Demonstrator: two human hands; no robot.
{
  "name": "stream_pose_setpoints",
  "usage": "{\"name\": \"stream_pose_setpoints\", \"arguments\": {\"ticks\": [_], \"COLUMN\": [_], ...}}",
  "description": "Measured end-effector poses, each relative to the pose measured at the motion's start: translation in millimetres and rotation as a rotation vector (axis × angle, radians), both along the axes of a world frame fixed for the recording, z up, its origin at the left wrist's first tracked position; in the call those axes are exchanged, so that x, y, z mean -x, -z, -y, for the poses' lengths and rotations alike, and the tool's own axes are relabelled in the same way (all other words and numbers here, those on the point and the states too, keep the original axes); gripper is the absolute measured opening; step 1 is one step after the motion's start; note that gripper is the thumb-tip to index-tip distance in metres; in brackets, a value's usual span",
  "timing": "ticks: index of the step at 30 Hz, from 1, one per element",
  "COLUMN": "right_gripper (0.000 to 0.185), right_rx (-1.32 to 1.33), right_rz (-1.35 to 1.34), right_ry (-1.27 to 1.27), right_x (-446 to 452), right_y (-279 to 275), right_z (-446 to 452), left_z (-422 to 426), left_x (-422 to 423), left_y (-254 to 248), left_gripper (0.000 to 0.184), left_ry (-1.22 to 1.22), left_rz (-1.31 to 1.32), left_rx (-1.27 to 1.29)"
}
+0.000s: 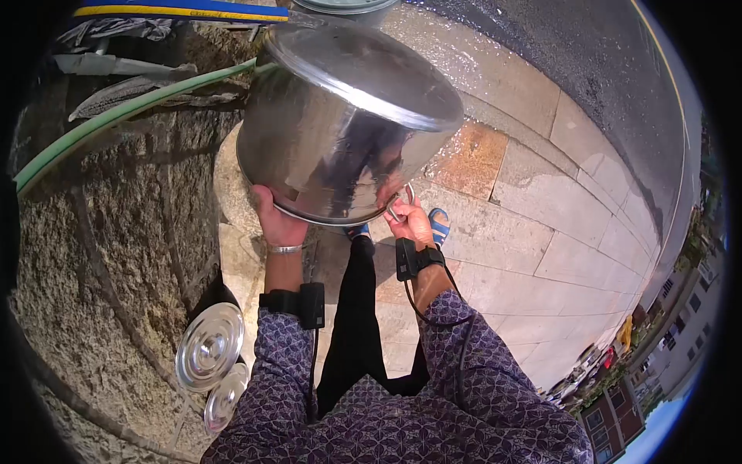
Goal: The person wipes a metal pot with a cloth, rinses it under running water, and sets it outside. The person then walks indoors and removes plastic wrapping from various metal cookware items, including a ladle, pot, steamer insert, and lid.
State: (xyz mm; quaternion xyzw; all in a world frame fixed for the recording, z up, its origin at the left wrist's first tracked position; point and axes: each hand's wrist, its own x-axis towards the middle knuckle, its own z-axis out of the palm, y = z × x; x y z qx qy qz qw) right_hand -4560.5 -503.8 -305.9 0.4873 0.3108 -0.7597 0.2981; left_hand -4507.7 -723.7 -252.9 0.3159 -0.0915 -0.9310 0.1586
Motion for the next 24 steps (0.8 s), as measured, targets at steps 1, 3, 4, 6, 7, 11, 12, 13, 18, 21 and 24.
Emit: {"name": "stream_pose_setpoints", "arguments": {"ticks": [1, 3, 4, 6, 7, 11, 12, 13, 18, 21, 24], "right_gripper": [0.056, 0.054, 0.041, 0.030, 0.030, 0.026, 0.025, 0.024, 0.024, 0.030, 0.037], "right_rx": [-0.004, -0.023, 0.166, 0.075, 0.043, 0.134, 0.149, 0.139, 0.259, 0.282, 0.428], "right_rz": [-0.001, 0.003, -0.126, -0.147, -0.140, -0.247, -0.277, -0.289, -0.370, -0.387, -0.413], "right_ry": [-0.052, -0.145, -0.189, -0.287, -0.327, -0.348, -0.399, -0.429, -0.770, -0.900, -0.965], "right_x": [1, 5, -1, 7, 8, 1, -1, -2, 4, 0, 5], "right_y": [6, 9, 42, 12, -1, -22, -28, -33, -31, -48, -24], "right_z": [-6, -17, -41, -38, -41, -65, -70, -72, -66, -45, -41], "left_z": [-3, -6, -8, -16, -23, -55, -64, -73, -107, -124, -135], "left_x": [1, -4, -5, -25, -34, -61, -75, -89, -142, -167, -191], "left_y": [-6, -6, -9, 2, 9, -13, -15, -15, -25, -15, 5], "left_gripper": [0.066, 0.072, 0.074, 0.074, 0.076, 0.085, 0.085, 0.080, 0.059, 0.074, 0.055], "left_ry": [-0.002, -0.066, -0.086, -0.202, -0.288, -0.248, -0.280, -0.335, -0.591, -0.722, -0.801], "left_rz": [-0.027, -0.010, -0.050, 0.039, 0.130, -0.127, -0.129, -0.094, -0.108, -0.081, 0.003], "left_rx": [0.021, -0.053, -0.040, -0.130, -0.190, -0.116, -0.105, -0.111, -0.091, -0.056, -0.196]}}
